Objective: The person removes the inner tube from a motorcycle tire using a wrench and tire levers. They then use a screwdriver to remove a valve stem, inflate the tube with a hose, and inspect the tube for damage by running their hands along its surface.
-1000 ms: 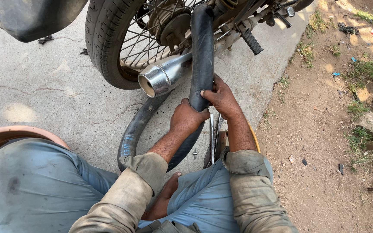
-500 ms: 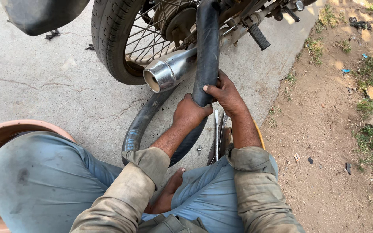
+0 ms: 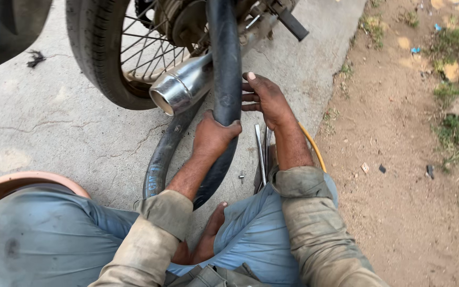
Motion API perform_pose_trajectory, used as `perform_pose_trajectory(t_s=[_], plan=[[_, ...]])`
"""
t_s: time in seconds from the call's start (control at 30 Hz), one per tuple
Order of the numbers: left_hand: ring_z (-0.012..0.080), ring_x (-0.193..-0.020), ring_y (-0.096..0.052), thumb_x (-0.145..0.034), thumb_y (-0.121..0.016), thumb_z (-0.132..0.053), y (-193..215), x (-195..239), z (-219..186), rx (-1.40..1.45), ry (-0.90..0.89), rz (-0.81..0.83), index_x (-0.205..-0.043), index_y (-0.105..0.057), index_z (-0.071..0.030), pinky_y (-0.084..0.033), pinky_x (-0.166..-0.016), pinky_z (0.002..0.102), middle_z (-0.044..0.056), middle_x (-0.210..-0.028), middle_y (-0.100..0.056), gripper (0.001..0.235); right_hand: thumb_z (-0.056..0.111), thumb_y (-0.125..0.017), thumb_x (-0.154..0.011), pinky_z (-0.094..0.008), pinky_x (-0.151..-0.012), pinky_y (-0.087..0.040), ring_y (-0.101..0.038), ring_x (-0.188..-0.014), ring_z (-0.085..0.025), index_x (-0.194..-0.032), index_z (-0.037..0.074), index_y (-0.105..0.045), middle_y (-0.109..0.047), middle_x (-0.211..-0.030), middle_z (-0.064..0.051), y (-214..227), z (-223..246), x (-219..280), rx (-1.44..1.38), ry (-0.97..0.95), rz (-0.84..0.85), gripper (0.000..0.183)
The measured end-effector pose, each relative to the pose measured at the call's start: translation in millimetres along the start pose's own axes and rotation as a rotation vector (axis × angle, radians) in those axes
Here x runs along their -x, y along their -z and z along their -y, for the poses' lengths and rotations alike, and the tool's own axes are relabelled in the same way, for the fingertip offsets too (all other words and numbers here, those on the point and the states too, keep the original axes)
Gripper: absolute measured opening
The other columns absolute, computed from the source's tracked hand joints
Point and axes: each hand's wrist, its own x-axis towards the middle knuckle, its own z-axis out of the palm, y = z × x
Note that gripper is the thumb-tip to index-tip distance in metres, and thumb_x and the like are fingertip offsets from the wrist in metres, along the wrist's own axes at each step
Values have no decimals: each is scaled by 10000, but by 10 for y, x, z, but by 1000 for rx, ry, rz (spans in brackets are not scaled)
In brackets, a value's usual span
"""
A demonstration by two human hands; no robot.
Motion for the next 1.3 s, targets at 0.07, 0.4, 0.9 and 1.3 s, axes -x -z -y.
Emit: perform_pose_trajectory(t_s=[0.07, 0.4, 0.9, 1.3], plan=[[264, -874, -764, -709, -834, -443, 24, -18, 6, 18, -38, -12, -1230, -564, 27, -603, -814, 378, 173, -1005, -743, 752, 482, -665, -921, -390, -801, -627, -734, -1023, -258, -1433, -7, -516, -714, -1245, -178, 90, 38, -11, 9, 18, -5, 723], [266, -1002, -759, -809, -835, -400, 289, 95, -43, 154, -286, -2, -1443, -461, 33, -596, -897, 377, 192, -1177, -728, 853, 380, -667, -951, -365, -778, -637, -772, -961, -233, -1392, -12, -565, -749, -1184, -167, 326, 91, 12, -4, 32, -142, 599], [266, -1084, -798, -1052, -743, -284, 153, 404, 69, 10, -625, -240, -1658, -269, -197, -644, -943, 392, 234, -1239, -758, 774, 364, -692, -922, -374, -759, -633, -763, -920, -229, -1373, 1, -591, -749, -1188, -167, 166, -53, -22, 17, -13, -66, 587], [256, -1142, -727, -931, -796, -243, 616, 185, -308, 359, -329, 71, -1608, -311, 14, -597, -978, 375, 226, -1286, -722, 871, 379, -672, -936, -355, -738, -644, -767, -886, -191, -1303, 83, -657, -755, -1151, -100, 157, -415, -512, 348, -199, -10, 471]])
